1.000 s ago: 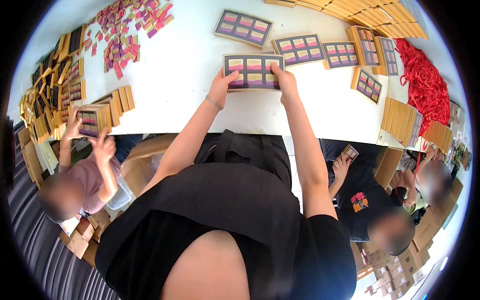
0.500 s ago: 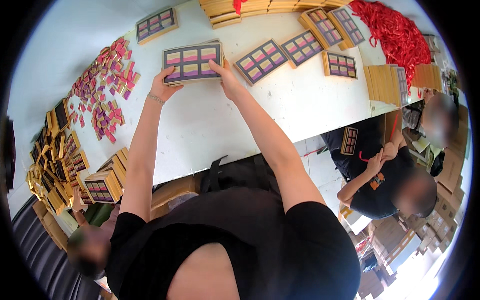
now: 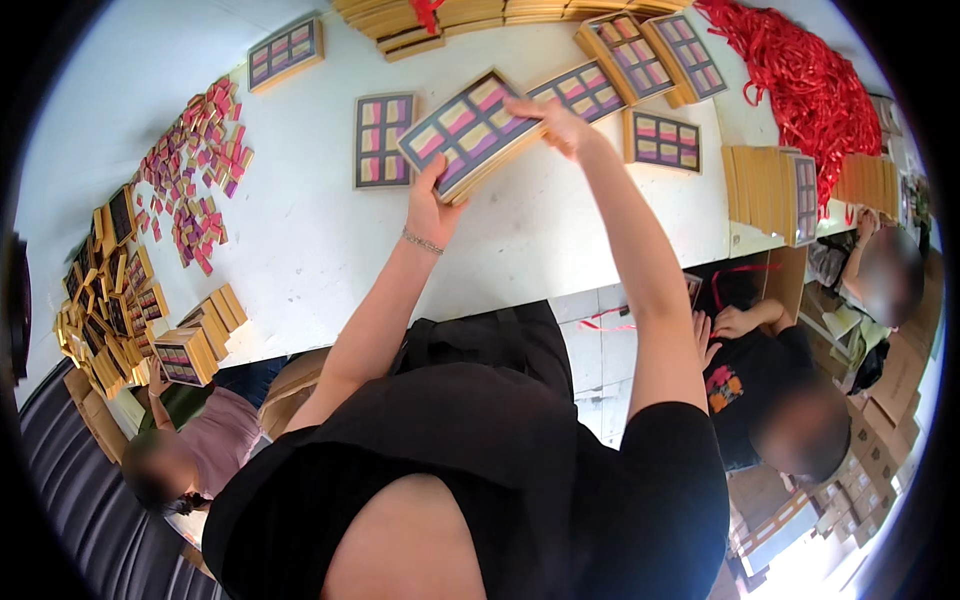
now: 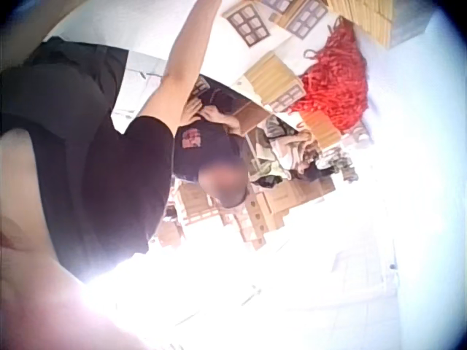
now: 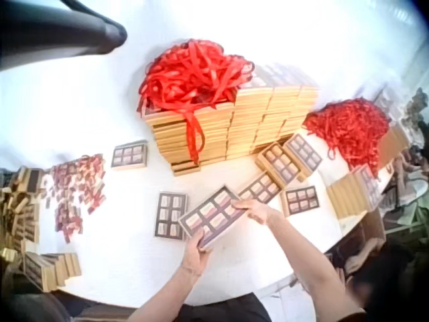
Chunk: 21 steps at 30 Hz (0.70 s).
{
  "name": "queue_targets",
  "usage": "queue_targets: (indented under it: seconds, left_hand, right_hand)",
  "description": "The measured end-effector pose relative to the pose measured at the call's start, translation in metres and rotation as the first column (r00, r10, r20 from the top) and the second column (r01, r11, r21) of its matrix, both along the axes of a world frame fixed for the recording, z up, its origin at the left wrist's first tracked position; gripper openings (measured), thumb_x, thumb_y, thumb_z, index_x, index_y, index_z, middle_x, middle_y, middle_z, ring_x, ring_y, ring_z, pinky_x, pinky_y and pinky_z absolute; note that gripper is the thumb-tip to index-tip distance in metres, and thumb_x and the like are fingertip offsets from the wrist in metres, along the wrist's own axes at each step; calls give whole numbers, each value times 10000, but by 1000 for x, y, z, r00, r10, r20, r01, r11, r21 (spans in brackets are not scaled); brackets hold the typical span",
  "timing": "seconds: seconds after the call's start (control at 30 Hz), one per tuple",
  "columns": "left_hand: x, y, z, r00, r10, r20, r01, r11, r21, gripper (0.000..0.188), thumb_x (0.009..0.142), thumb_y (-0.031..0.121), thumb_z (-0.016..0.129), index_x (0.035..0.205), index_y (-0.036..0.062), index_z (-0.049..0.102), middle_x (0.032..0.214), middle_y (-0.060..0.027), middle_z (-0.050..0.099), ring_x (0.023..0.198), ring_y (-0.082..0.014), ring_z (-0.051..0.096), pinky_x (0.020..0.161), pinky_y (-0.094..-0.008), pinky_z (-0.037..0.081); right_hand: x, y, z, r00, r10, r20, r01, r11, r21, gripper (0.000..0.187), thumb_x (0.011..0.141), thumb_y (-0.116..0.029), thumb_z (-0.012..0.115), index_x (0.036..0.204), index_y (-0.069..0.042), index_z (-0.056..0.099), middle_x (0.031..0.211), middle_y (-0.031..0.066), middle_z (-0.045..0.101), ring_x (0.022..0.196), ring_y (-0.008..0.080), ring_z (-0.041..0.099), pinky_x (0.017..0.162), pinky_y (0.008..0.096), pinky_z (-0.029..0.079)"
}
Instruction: The person assembles small rectangular palettes by placing pink and yellow rectangular inserts into black trays, then covers them with clear plastic lids. The person stacks the completed palettes and continues the process with additional trays and inserts.
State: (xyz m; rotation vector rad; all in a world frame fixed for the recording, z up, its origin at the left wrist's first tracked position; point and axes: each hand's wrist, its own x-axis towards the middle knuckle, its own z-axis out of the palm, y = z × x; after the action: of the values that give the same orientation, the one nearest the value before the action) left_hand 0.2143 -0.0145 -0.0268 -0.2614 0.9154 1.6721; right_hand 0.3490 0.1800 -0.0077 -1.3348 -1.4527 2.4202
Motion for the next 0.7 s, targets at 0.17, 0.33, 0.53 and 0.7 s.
queue_targets:
  seconds: [0.17, 0.33, 0.53, 0.7]
  left_hand:
    - [-37, -20, -38, 970, -190, -150, 173, 977, -121, 416, 860, 303, 649, 1217, 113, 554, 1164, -62, 639, 1068, -236, 596, 881, -489, 476]
    - [-98, -40, -10, 926, -363, -107, 346, 926, -151, 630, 780, 311, 721, 1324, 84, 497, 1274, -119, 593, 1202, -303, 540, 1052, -524, 370]
    - [-88, -20, -10, 912, -368, -180, 349, 928, -128, 625, 828, 253, 665, 1378, 56, 441, 1356, -118, 531, 1277, -286, 479, 1106, -487, 324]
    - [3, 47, 31, 931, -329, -161, 337, 941, 29, 545, 923, 203, 565, 1410, 40, 382, 1402, -131, 483, 1291, -288, 470, 1067, -460, 386]
  right_hand:
    - [-7, -24, -40, 985, 102, 136, -157, 855, 495, 1190, 698, -681, 672, 1490, 48, 166, 1524, 272, 226, 1432, 381, 191, 1152, 424, 206]
    - [-6, -80, -39, 986, 160, 43, -165, 974, 154, 1224, 714, -715, 625, 1484, 81, 104, 1535, 290, 155, 1442, 393, 141, 1160, 442, 179]
    - [-2, -76, -60, 985, -90, -149, 120, 971, 208, 1274, 688, -635, 713, 1482, 93, 33, 1533, 315, 107, 1451, 384, 104, 1171, 444, 144]
    - [63, 5, 31, 954, -260, -148, 292, 920, 262, 966, 797, -491, 715, 1489, -10, 243, 1460, 173, 394, 1352, 263, 373, 1126, 359, 266]
